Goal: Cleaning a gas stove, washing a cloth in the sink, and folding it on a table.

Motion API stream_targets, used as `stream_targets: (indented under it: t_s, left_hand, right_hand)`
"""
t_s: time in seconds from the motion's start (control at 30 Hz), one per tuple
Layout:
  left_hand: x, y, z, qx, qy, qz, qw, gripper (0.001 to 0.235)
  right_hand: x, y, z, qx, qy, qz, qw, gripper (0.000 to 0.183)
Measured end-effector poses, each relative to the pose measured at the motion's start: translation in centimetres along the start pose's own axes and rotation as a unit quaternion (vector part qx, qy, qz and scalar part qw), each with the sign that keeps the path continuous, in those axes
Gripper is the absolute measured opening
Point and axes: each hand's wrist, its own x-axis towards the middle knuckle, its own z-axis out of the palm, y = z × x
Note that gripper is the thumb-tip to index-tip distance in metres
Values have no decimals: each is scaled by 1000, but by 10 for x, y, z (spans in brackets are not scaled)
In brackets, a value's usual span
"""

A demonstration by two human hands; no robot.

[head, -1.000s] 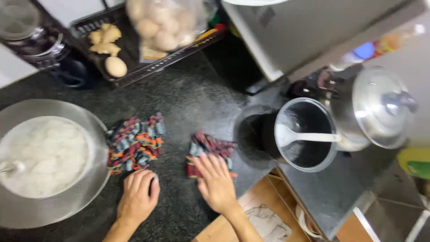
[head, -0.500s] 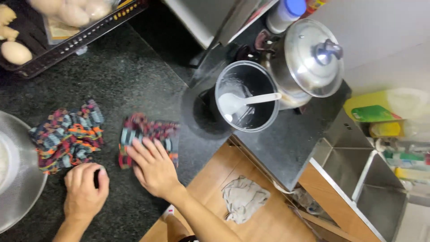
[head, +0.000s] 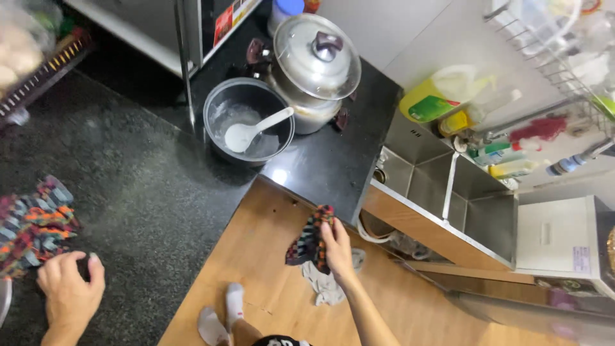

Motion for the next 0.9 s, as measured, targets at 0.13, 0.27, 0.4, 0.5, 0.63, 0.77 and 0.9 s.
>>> stream_targets:
  t_s: [0.13, 0.27, 0.4, 0.5, 0.63, 0.77, 0.9]
  left_hand:
    - [9, 10, -11, -75, -18, -23, 997, 27]
    - [18, 68, -36, -154, -49, -53, 985, 22]
    - [-6, 155, -26, -258, -114, -83, 956, 19]
    - [-51, 180, 15, -321, -201, -87, 921, 22]
    - [-102, 206, 85, -351, -298, -172, 871, 23]
    - [-100, 277, 88, -347, -354, -212, 842, 22]
    - [-67, 336, 64, -351, -375, -217, 830, 21]
  right_hand:
    - [7, -45, -13, -45, 69, -147, 986, 37]
    - [33, -62, -8, -160, 141, -174, 961, 41]
    - [90, -26, -10, -273, 145, -355, 882, 47]
    - [113, 0, -45, -338, 178, -400, 833, 50]
    - [127, 31, -94, -180, 310, -52, 932, 50]
    - [156, 73, -93, -196, 358, -199, 891, 49]
    - [157, 51, -95, -174, 328, -121, 921, 68]
